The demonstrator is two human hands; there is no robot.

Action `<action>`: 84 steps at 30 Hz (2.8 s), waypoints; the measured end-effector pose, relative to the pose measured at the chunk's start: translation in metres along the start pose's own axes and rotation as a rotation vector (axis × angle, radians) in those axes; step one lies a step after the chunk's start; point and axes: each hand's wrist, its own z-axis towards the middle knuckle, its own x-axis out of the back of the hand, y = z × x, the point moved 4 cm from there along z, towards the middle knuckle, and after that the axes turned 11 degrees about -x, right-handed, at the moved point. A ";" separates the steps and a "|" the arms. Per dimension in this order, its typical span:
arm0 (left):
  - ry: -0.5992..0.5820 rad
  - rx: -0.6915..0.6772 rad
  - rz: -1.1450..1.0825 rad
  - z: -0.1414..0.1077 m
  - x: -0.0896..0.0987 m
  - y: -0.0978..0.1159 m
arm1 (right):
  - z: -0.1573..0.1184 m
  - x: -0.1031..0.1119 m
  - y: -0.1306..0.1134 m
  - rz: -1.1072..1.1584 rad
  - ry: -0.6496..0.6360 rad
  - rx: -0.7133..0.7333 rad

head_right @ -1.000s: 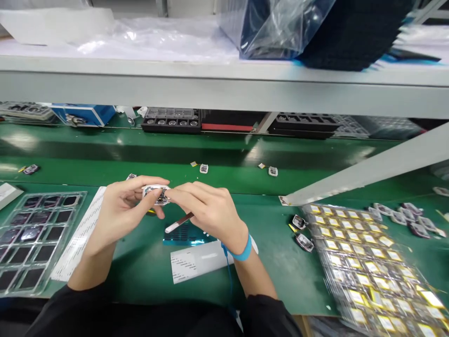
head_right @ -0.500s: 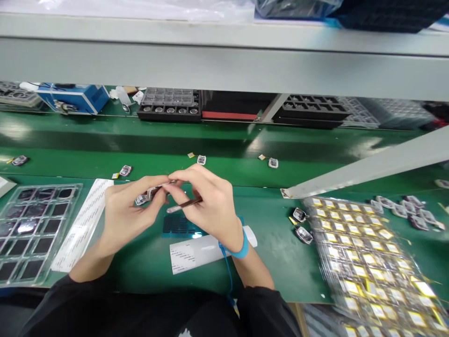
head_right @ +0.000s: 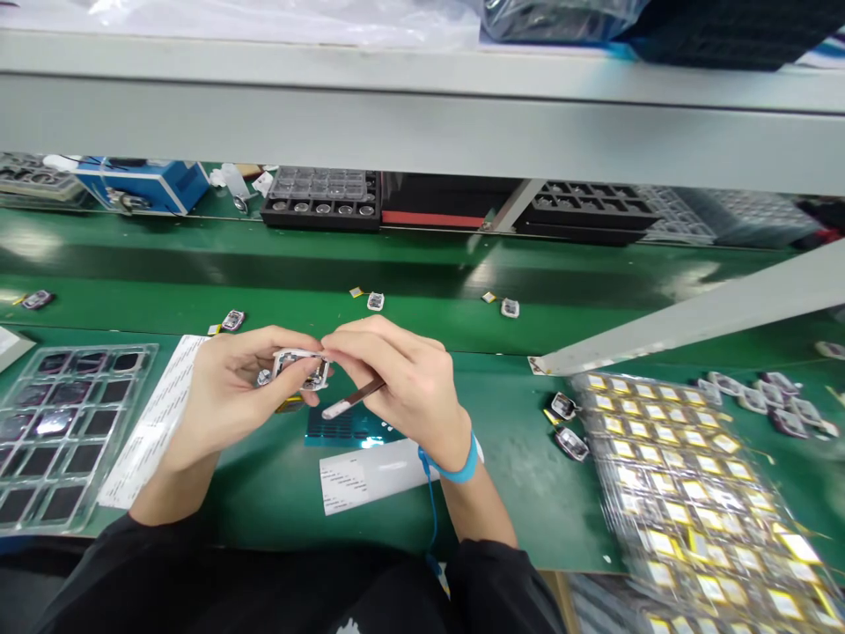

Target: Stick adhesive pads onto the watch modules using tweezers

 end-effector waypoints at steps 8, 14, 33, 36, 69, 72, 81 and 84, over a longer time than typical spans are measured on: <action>0.045 -0.005 -0.082 0.001 0.000 0.001 | -0.007 -0.003 0.000 -0.188 0.053 0.156; 0.048 -0.015 0.002 -0.001 0.002 0.001 | -0.010 -0.003 0.003 -0.330 0.068 0.227; 0.024 -0.028 -0.006 0.000 0.001 0.001 | -0.010 -0.001 0.007 -0.372 0.056 0.210; 0.027 -0.033 0.011 0.001 0.000 0.001 | -0.009 0.000 0.002 -0.437 0.065 0.246; 0.193 -0.400 0.187 -0.007 -0.006 0.004 | -0.012 -0.009 -0.016 -0.256 0.087 0.102; 0.155 -0.387 0.148 -0.007 -0.006 0.006 | -0.007 -0.006 -0.012 -0.009 0.056 -0.113; 0.007 -0.432 0.173 -0.012 -0.010 0.006 | -0.004 -0.019 0.007 0.655 -0.117 -0.539; 0.026 -0.422 0.154 -0.020 -0.009 0.015 | -0.003 -0.006 -0.002 0.550 -0.113 -0.495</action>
